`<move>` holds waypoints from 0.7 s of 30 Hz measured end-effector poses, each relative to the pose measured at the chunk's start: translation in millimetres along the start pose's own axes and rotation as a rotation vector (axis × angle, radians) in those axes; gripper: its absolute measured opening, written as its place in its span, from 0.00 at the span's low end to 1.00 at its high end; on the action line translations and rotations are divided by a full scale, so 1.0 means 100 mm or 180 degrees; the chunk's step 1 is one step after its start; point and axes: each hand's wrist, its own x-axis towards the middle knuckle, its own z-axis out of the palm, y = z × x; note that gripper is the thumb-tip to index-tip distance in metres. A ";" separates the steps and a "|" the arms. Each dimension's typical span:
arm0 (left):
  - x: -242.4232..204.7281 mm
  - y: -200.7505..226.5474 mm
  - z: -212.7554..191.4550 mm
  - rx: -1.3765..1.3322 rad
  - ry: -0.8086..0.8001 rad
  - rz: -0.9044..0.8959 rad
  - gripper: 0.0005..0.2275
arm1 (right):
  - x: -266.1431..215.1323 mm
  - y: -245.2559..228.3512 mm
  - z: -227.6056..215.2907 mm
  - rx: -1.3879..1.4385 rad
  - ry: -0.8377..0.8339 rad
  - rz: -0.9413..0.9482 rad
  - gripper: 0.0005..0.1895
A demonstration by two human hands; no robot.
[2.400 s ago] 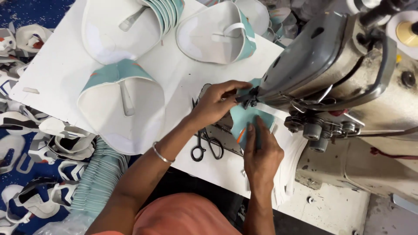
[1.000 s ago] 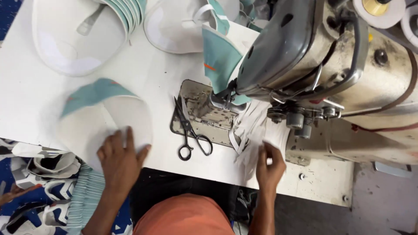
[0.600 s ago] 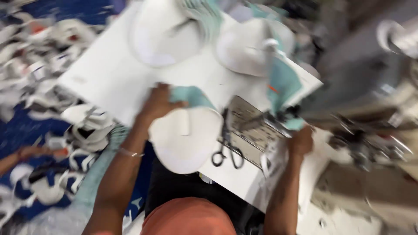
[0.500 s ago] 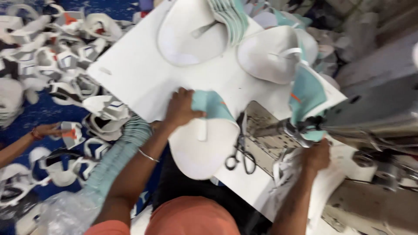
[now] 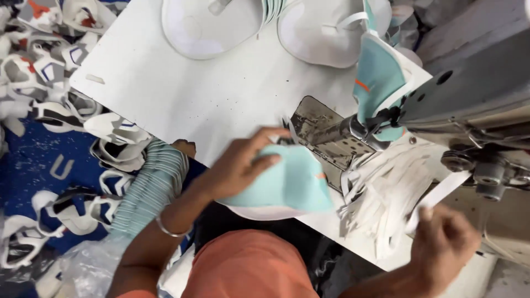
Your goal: Stitching fabric shoe components together using an industrial sewing machine.
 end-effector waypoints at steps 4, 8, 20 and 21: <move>0.09 0.03 0.42 -0.0122 -0.0342 0.0532 0.09 | -0.58 -0.08 0.17 -0.0709 -0.0462 0.0836 0.02; 0.12 0.06 0.61 -0.0533 -0.0363 0.0366 0.11 | -0.52 -0.49 1.28 -0.1040 -0.1062 0.2002 0.06; 0.05 0.09 0.61 -0.0453 -0.0428 0.0028 0.20 | -0.29 -0.57 1.41 -0.2022 -0.0733 0.0796 0.12; 0.06 0.06 0.63 -0.0668 -0.0481 0.0229 0.21 | -0.19 -0.59 1.38 -0.2063 -0.0800 0.0657 0.12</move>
